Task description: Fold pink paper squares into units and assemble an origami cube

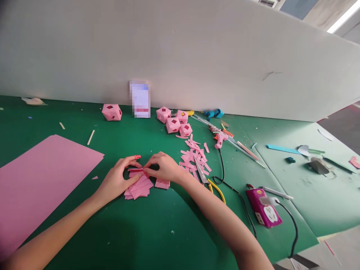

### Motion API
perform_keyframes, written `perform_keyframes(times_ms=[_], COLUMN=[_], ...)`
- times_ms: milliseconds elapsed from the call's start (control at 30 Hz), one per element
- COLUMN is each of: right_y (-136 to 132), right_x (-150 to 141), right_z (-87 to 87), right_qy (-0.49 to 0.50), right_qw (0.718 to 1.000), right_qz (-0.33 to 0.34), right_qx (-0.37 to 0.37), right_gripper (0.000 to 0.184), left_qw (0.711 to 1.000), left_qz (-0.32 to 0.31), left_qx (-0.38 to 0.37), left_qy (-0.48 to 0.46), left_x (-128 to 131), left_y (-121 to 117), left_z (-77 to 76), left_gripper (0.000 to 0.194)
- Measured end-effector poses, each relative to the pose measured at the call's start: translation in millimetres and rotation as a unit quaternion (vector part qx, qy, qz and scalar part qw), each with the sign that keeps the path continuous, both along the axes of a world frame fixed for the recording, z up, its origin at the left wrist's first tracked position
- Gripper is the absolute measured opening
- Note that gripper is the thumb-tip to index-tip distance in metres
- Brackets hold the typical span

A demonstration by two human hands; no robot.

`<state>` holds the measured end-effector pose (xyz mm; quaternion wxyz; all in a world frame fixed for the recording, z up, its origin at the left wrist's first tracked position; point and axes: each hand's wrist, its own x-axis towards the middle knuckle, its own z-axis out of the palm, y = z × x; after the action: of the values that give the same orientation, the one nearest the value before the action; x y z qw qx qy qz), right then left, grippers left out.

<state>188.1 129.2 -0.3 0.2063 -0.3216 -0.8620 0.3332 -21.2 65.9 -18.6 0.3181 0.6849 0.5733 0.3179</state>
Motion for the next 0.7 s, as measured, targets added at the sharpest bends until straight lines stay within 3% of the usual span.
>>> perform_keyframes(times_ms=[167,300,500,600,700], right_y=[-3.8,-6.3,-10.9,-13.7,-13.4], right_x=[-1.3,-5.4,-9.9,-11.6,-13.0], right_z=[-1.1,-1.8,-5.7,-4.7,-2.1], right_qy=[0.093,0.153,0.182,0.19,0.222], right_qw=[0.983,0.961,0.952,0.945,0.92], right_qz=[-0.114,-0.207,-0.229,-0.225,-0.228], right_qx=[-0.107,-0.103,-0.093,-0.144,-0.228], right_gripper=[0.012,0.016,0.01,0.011,0.018], left_qw=[0.997,0.984,0.97,0.971,0.976], left_qz=[0.056,0.134,0.112,0.121,0.115], left_qx=[-0.022,-0.021,-0.078,-0.084,-0.075], left_qy=[-0.05,-0.114,-0.199,-0.189,-0.17], left_x=[2.9,9.6,17.2,17.0,15.9], left_y=[-0.5,9.1,22.1,22.2,20.5], left_z=[3.9,7.8,4.7,0.9,-1.9], left_gripper=[0.051,0.039,0.045,0.046,0.043])
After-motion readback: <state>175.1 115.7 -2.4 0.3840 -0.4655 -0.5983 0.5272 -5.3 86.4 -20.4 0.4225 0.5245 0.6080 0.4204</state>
